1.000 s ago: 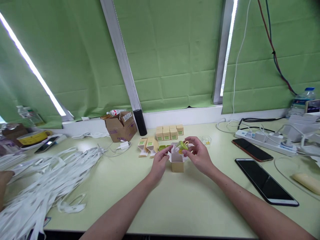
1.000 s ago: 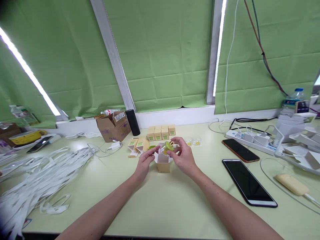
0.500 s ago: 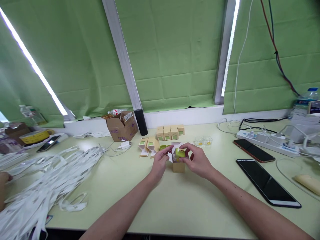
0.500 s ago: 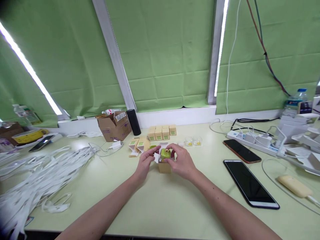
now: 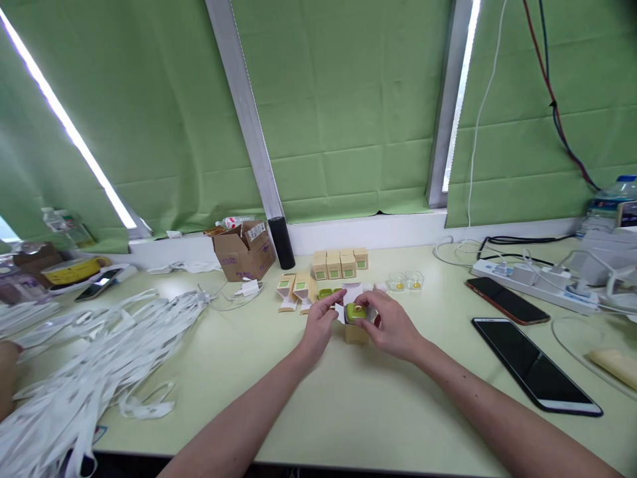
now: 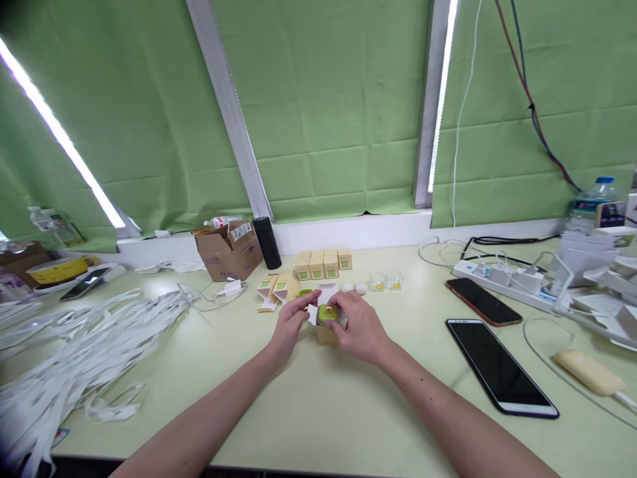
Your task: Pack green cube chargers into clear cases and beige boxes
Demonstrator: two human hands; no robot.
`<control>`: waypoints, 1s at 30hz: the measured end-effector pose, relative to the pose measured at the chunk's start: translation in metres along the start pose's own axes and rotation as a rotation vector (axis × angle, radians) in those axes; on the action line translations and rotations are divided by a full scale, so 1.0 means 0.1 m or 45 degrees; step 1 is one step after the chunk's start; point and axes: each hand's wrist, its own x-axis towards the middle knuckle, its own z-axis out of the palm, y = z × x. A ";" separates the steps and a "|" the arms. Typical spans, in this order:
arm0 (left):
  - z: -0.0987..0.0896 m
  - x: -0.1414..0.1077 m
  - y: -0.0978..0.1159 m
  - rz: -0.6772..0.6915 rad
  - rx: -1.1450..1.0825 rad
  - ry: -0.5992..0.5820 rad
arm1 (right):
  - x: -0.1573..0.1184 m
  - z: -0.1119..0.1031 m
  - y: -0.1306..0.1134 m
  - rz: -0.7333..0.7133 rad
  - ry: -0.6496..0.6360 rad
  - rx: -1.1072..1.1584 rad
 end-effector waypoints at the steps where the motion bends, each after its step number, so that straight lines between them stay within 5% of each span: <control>1: 0.00 0.00 0.00 0.002 0.001 0.002 | 0.00 0.00 0.00 -0.027 0.010 -0.019; 7: 0.01 -0.01 0.03 0.003 -0.003 0.001 | 0.02 0.05 0.04 -0.099 0.098 -0.073; 30: 0.02 -0.03 0.06 -0.026 -0.041 0.005 | 0.07 0.16 0.10 0.154 0.149 -0.034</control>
